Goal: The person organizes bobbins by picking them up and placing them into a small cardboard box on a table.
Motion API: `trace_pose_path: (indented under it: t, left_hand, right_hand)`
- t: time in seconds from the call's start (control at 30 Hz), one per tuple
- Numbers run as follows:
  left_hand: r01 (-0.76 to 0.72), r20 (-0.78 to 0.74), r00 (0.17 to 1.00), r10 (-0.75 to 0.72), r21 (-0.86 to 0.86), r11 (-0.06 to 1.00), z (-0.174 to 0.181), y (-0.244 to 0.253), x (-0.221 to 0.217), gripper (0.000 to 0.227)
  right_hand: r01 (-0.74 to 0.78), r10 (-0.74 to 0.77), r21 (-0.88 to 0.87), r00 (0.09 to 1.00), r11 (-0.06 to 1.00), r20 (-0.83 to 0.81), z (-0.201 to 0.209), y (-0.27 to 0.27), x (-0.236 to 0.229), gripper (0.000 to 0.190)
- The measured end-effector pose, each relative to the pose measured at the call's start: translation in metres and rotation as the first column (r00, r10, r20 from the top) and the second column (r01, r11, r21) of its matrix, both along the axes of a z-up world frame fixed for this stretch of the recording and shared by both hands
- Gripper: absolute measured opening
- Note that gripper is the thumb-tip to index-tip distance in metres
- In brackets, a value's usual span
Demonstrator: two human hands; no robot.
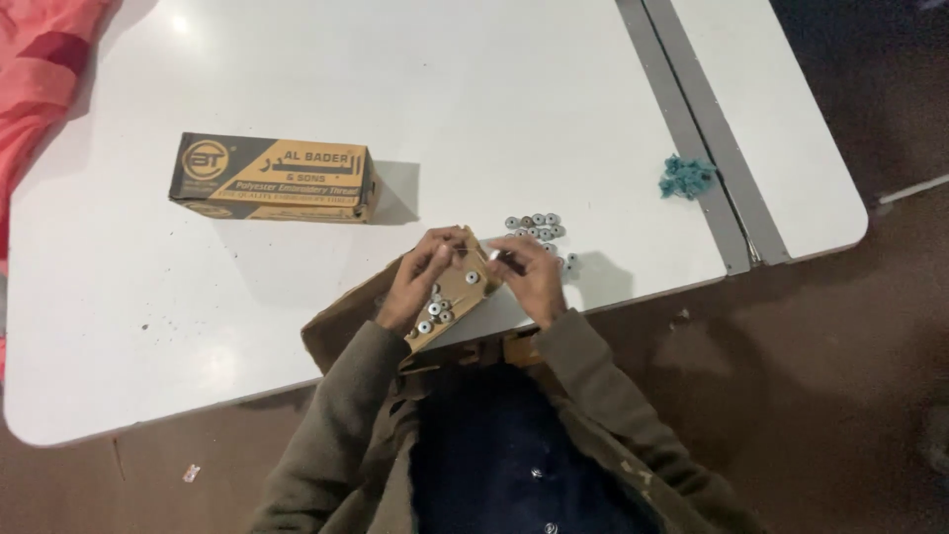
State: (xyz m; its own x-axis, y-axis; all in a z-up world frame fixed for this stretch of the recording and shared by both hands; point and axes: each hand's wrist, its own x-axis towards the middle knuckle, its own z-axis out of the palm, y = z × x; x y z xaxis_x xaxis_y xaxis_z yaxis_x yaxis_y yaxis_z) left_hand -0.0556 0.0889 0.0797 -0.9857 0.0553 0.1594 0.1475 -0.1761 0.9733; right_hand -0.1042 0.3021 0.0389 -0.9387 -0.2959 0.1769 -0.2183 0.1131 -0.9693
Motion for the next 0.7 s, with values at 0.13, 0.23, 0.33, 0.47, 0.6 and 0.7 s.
trace_pose_path:
  t: [0.13,0.23,0.33,0.47,0.6,0.7]
  left_hand:
    - [0.041,0.012,0.999,-0.049,0.388,0.921,-0.022,0.029,-0.009,0.036]
    - [-0.062,0.127,0.991,-0.051,0.748,0.66,-0.043,0.043,-0.019,0.036]
    - [-0.04,0.13,0.989,-0.067,0.681,0.731,-0.051,0.047,-0.027,0.036]
    - [-0.03,0.167,0.984,-0.062,0.503,0.864,-0.026,0.047,-0.025,0.035]
    - [0.02,0.285,0.949,-0.136,0.374,0.927,-0.021,0.048,-0.028,0.035]
    - [0.134,0.337,0.909,-0.244,0.318,0.939,-0.038,0.043,-0.033,0.038]
  right_hand:
    - [-0.093,0.097,-0.068,0.994,0.993,0.049,-0.001,-0.002,0.003,0.028]
    - [-0.072,0.087,-0.133,0.991,0.988,0.104,0.008,0.001,0.001,0.023]
    - [-0.124,0.125,-0.008,0.991,0.992,0.054,0.012,0.01,-0.005,0.022]
    - [-0.209,0.228,0.207,0.971,0.956,-0.07,0.017,0.017,-0.008,0.022]
    - [-0.377,0.414,0.249,0.903,0.892,-0.114,0.011,0.027,-0.018,0.015]
    - [-0.507,0.533,0.195,0.839,0.84,-0.113,0.009,0.028,-0.023,0.009]
